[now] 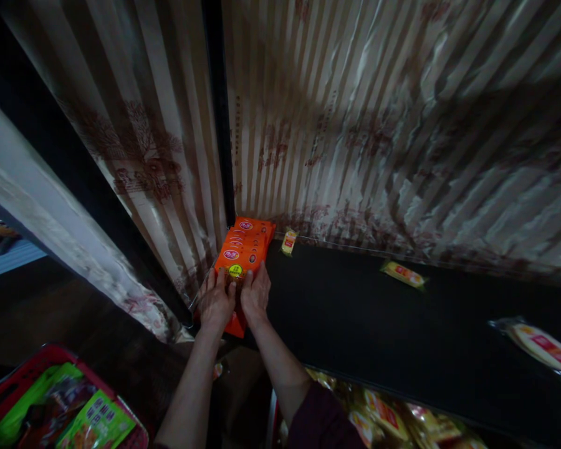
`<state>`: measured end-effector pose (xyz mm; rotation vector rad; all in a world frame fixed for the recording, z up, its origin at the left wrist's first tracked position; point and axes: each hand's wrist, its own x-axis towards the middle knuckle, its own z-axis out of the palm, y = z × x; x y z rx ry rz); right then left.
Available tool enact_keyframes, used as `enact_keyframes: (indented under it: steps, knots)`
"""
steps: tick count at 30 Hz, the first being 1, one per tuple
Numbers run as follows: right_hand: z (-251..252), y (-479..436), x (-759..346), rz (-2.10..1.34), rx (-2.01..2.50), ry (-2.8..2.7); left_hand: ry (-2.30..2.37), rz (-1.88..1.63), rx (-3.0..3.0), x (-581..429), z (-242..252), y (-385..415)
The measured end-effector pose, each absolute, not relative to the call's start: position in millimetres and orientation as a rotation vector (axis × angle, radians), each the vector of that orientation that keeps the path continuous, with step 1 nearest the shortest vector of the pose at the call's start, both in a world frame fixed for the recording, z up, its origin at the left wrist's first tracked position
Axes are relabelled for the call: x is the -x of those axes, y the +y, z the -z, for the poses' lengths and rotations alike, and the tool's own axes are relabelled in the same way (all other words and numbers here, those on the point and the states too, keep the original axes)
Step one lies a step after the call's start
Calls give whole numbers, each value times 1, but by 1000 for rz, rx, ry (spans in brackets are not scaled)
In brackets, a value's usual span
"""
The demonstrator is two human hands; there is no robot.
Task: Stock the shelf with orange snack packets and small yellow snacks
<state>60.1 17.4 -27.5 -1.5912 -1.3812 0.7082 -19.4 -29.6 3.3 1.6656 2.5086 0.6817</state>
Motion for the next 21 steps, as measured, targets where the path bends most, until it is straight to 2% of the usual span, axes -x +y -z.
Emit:
enact_keyframes:
  steps: [15, 21]
  knots:
    - [29, 24, -69, -681, 1596, -1408, 2650, -823, -1666, 4, 1, -38]
    - [32, 31, -70, -648, 1600, -1402, 2586, -1009, -1814, 5, 1, -42]
